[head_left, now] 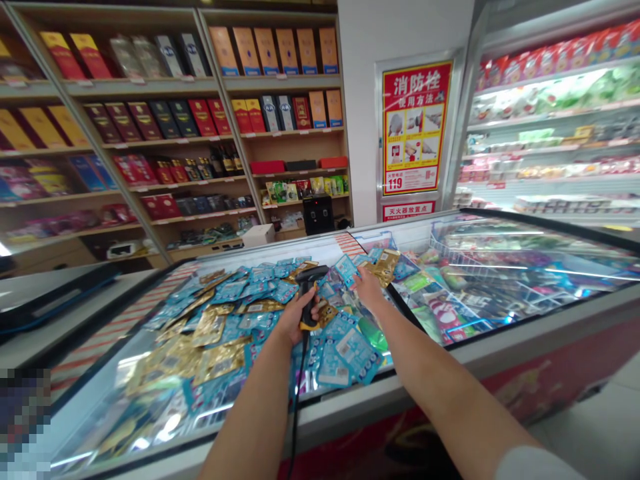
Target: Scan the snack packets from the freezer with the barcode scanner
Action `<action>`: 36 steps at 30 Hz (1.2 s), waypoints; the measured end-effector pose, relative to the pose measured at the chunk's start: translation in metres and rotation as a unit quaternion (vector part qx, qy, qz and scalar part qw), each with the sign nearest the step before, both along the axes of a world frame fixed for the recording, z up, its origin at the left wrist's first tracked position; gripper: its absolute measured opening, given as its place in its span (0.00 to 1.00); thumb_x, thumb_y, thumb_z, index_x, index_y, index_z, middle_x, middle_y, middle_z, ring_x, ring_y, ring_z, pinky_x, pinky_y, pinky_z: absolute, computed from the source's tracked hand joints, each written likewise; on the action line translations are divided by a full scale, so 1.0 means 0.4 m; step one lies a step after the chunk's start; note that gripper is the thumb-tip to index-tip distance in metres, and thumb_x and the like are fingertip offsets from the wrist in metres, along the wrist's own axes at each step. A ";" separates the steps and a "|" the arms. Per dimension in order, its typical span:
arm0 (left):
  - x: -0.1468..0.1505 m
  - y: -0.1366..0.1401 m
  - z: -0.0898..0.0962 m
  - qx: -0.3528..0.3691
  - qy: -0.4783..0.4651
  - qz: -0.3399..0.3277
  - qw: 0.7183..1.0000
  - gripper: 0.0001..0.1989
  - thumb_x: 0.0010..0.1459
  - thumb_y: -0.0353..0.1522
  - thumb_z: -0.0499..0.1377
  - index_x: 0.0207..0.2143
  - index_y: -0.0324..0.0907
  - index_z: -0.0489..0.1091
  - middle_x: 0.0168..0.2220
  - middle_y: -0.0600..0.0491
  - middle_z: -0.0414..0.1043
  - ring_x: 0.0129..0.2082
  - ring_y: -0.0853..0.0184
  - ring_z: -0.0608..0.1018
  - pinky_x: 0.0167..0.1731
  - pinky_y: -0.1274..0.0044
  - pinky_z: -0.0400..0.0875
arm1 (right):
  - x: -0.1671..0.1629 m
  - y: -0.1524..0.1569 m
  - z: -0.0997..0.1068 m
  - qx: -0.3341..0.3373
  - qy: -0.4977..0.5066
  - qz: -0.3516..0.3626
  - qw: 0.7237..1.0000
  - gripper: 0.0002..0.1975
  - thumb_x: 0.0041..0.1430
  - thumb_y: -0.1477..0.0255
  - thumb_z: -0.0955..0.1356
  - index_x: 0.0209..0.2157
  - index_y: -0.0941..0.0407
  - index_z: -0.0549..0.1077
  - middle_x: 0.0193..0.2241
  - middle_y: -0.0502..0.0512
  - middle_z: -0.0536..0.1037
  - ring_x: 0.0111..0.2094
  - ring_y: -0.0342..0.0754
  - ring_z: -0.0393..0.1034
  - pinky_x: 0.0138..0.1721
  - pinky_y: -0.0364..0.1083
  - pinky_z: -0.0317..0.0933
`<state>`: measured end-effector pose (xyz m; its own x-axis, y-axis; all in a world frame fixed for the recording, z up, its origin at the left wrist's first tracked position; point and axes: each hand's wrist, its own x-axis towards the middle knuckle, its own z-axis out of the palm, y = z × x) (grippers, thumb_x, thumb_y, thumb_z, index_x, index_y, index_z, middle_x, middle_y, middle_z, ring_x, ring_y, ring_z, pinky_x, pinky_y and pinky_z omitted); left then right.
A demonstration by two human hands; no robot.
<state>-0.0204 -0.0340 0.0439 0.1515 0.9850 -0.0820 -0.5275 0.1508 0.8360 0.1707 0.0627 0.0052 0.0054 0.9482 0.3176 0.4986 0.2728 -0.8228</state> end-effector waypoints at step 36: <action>0.001 -0.003 0.004 -0.007 0.015 0.010 1.000 0.13 0.48 0.34 0.65 0.31 0.37 0.66 0.21 0.58 0.62 0.14 0.78 0.65 0.12 0.85 0.58 | 0.007 -0.013 0.005 0.031 -0.024 -0.009 0.999 0.13 0.62 0.73 0.58 0.44 0.58 0.70 0.25 0.54 0.77 0.30 0.47 0.72 0.36 0.43 0.60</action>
